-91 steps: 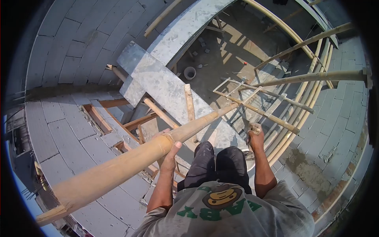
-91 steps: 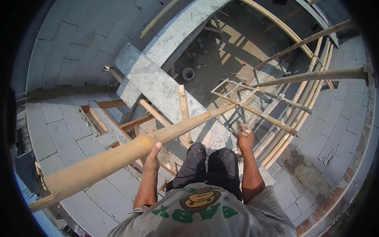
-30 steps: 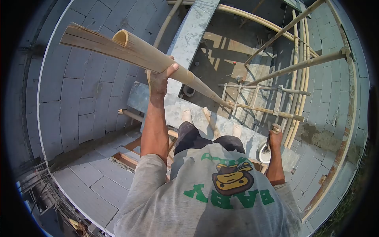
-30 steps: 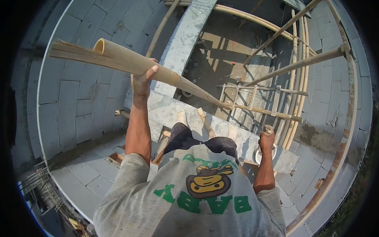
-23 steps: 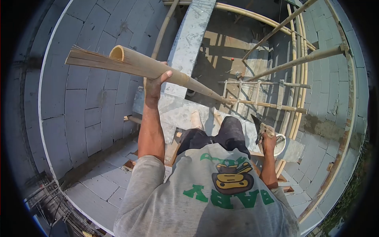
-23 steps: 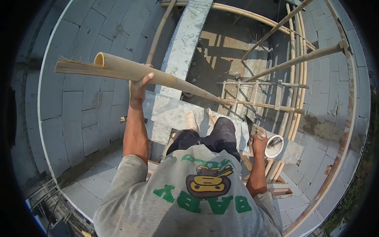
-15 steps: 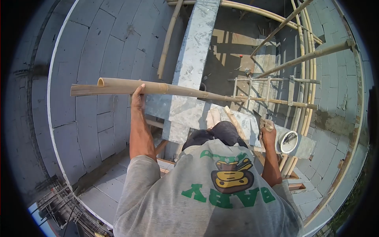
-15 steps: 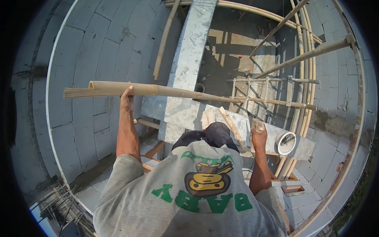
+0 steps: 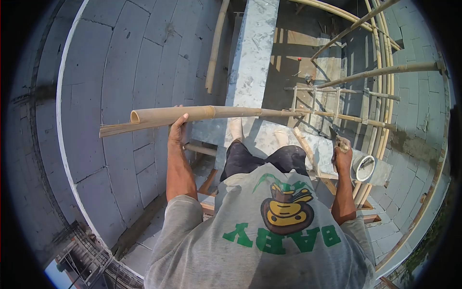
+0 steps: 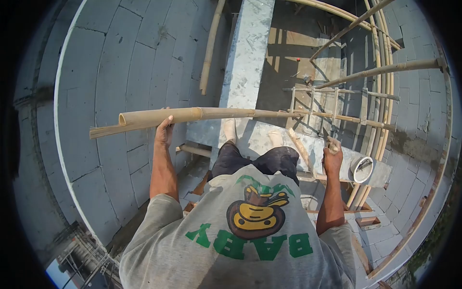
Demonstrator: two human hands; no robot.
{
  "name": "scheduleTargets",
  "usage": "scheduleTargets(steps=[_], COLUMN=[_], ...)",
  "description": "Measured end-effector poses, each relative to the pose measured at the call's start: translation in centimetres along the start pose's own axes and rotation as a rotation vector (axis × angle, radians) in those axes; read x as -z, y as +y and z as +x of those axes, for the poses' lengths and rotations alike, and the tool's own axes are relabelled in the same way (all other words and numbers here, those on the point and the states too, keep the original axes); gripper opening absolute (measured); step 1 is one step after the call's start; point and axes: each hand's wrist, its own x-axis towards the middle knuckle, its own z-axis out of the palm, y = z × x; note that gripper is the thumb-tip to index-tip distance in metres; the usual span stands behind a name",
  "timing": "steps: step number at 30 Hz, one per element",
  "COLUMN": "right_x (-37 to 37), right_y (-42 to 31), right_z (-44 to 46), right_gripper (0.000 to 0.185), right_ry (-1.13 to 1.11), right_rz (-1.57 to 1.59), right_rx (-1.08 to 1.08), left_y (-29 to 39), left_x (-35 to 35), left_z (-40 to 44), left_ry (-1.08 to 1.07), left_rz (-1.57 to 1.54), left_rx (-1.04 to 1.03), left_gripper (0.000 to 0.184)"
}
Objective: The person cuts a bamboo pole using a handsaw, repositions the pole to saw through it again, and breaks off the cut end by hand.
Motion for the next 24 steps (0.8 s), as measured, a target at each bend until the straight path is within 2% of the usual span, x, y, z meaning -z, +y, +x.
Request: scheduleTargets(steps=[3,4,6,7,9,10,11,13,14,15,16,18,19,21,22,24], right_x=[-6.1,-8.1,-11.1,-13.5,-16.2,-17.5,-18.9,-21.5,-21.9,-22.2,-22.6,-23.1,-23.4,-22.7,-22.4,-22.3], right_y=[-1.9,-1.5,-0.2,-4.1,-3.8,-3.4,-3.6,-4.5,-5.6,-5.2,-4.5,-1.9,-0.7,-3.8,-4.1,-4.9], right_z=[-1.5,-1.7,-2.3,-4.6,-5.9,-6.6,-7.7,-9.8,-10.7,-10.9,-11.0,-10.7,-10.5,-12.7,-13.5,-14.9], right_gripper=[0.041,0.042,0.042,0.043,0.044,0.05,0.052,0.056,0.054,0.051,0.047,0.041,0.039,0.04,0.04,0.04], right_ry=[0.075,0.033,-0.051,-0.098,-0.24,-0.208,-0.179,-0.118,-0.085,-0.061,-0.041,-0.012,0.002,-0.072,-0.1,-0.188], right_rz=[-0.04,-0.047,-0.036,0.057,0.318,0.226,0.278,0.379,0.302,0.261,0.22,0.195,0.183,0.351,0.412,0.636], right_rx=[-0.087,-0.06,-0.03,-0.144,-0.052,-0.002,0.032,0.101,0.151,0.069,-0.014,-0.039,-0.052,-0.172,-0.163,-0.185], left_y=[2.2,2.5,2.3,2.1,2.2,2.4,3.0,4.6,5.0,5.3,6.0,7.6,8.0,8.1,7.1,6.3], left_x=[1.7,2.2,2.8,3.1,3.2,3.2,2.9,2.0,1.5,0.8,-0.3,-3.1,-4.6,-6.7,-6.3,-7.2], left_z=[1.0,1.2,1.7,1.5,1.6,1.6,1.3,0.8,0.4,-0.1,-0.7,-2.1,-3.1,-5.3,-3.8,-2.5], left_ry=[-0.157,-0.207,-0.231,-0.245,-0.222,-0.206,-0.192,-0.218,-0.226,-0.228,-0.388,-0.721,-0.688,-0.635,-0.716,-0.679], left_rz=[0.165,0.244,0.313,0.348,0.463,0.509,0.558,0.732,0.774,0.814,1.104,1.684,1.73,1.774,1.84,2.045], left_rx=[0.109,0.113,0.108,0.111,0.111,0.131,0.151,0.346,0.432,0.517,0.52,0.5,0.263,-0.199,-0.48,-0.634], left_gripper=[0.099,0.107,0.107,0.107,0.098,0.096,0.094,0.077,0.072,0.067,0.063,0.055,0.055,0.057,0.061,0.067])
